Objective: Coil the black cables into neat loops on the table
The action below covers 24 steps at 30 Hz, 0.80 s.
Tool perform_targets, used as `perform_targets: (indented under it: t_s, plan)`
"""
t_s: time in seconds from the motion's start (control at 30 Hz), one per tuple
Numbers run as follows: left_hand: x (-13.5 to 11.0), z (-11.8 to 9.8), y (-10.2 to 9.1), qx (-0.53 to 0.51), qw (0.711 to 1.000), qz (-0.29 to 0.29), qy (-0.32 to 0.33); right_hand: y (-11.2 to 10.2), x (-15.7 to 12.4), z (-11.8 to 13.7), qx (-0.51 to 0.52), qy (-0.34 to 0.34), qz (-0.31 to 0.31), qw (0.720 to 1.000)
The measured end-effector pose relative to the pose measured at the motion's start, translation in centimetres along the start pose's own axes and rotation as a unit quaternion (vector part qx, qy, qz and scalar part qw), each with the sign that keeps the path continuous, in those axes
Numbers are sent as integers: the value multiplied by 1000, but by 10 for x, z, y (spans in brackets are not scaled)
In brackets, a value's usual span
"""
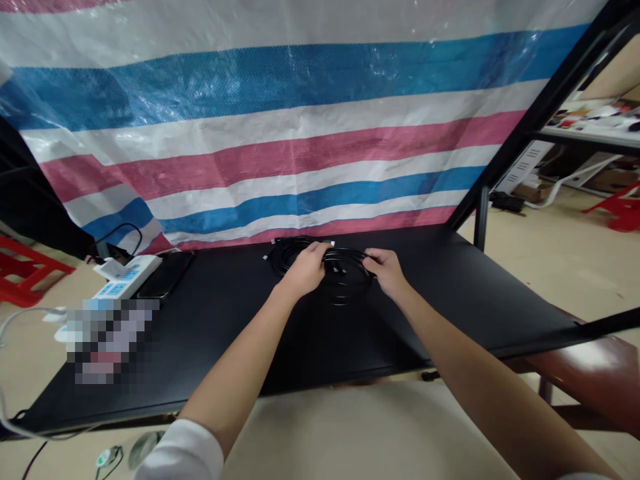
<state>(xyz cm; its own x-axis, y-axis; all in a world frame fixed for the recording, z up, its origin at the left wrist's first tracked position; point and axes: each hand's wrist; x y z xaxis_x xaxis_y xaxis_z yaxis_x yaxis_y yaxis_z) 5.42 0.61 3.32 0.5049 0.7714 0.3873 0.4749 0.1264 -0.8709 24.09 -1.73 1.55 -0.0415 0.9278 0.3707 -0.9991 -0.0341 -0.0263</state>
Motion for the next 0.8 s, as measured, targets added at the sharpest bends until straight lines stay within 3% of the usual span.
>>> perform_targets:
  t_s: [0.1,0.23,0.47,0.67,0.8]
  plan:
    - [3,-3,-2,50,998,33,4,-3,0,-1,-2,-17,-1,1000]
    - [5,-12,-2,104,993,52,-16,-8,-5,-3,-109,-81,2,991]
    - [6,-22,6,106,992,23,-58,-18,-16,-19,-301,-176,-56,936]
    - [1,-17,18,-6,991,11,-136,-15,-24,-36,-352,-162,-78,918]
    - [-5,-8,22,-47,988,-12,-146,-7,-27,-32,-423,-79,-66,900]
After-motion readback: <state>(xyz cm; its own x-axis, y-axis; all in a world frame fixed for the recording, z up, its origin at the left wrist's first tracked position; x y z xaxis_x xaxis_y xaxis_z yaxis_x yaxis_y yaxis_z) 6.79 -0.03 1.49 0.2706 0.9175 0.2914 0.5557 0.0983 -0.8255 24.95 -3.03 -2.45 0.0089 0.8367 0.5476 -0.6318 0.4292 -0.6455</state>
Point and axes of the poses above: each hand's wrist, its own x-axis towards the middle knuckle, its own y-axis out of the palm, z = x × y, and after that the axes turned 14 degrees about x, right-handed
